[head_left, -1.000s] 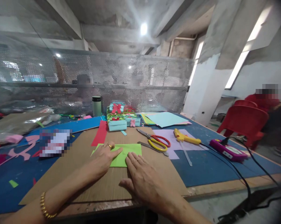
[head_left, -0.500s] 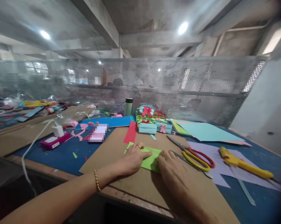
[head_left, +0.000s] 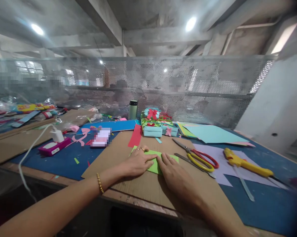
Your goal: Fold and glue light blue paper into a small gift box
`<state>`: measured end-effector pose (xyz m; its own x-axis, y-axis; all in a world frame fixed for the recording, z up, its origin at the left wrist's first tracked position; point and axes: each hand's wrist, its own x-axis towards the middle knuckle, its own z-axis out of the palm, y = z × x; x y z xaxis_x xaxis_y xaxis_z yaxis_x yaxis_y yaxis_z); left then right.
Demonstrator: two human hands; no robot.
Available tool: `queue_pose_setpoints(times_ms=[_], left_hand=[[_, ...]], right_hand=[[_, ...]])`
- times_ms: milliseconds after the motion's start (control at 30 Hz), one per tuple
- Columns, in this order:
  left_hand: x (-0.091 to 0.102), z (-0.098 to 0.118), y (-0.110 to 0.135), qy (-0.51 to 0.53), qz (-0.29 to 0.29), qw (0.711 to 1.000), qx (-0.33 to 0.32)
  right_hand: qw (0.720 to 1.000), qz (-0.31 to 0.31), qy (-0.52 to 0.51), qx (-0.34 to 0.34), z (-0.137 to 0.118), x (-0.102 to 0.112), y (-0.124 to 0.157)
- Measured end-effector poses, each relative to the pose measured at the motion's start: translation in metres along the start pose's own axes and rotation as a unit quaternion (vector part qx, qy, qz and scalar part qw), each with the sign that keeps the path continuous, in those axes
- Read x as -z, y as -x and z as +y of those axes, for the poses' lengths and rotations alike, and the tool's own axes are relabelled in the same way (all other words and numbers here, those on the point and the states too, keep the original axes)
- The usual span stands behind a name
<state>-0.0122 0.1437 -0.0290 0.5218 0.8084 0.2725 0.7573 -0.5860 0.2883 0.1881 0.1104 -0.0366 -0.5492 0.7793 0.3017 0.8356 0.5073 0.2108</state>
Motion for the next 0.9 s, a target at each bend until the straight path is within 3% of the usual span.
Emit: queue_pose_setpoints(times_ms=[100, 267, 400, 533, 700, 800, 900], left_hand=[[0.000, 0.002, 0.000, 0.014, 0.007, 0.999, 0.028], [-0.002, 0.003, -0.003, -0.009, 0.011, 0.999, 0.039], [-0.002, 0.005, 0.000, -0.045, 0.006, 0.999, 0.021], [-0.001, 0.008, 0.003, -0.063, -0.009, 0.998, 0.017], [0.001, 0.009, 0.005, -0.063, -0.026, 0.998, 0.019], [0.002, 0.009, 0.005, -0.067, -0.021, 0.997, 0.016], [0.002, 0.009, 0.005, -0.068, -0.016, 0.998, 0.011]], right_hand=[[1.000, -0.014, -0.014, 0.011, -0.005, 0.008, -0.001], [0.998, 0.024, -0.030, 0.048, -0.005, 0.018, 0.004], [0.991, -0.019, -0.077, 0.108, -0.002, 0.023, 0.018], [0.991, -0.022, -0.119, 0.058, 0.011, 0.017, 0.044], [0.996, -0.020, -0.083, 0.015, 0.034, 0.019, 0.075], [0.998, 0.015, -0.056, 0.023, 0.032, 0.036, 0.068], [0.998, 0.053, -0.032, 0.022, 0.014, 0.049, 0.042]])
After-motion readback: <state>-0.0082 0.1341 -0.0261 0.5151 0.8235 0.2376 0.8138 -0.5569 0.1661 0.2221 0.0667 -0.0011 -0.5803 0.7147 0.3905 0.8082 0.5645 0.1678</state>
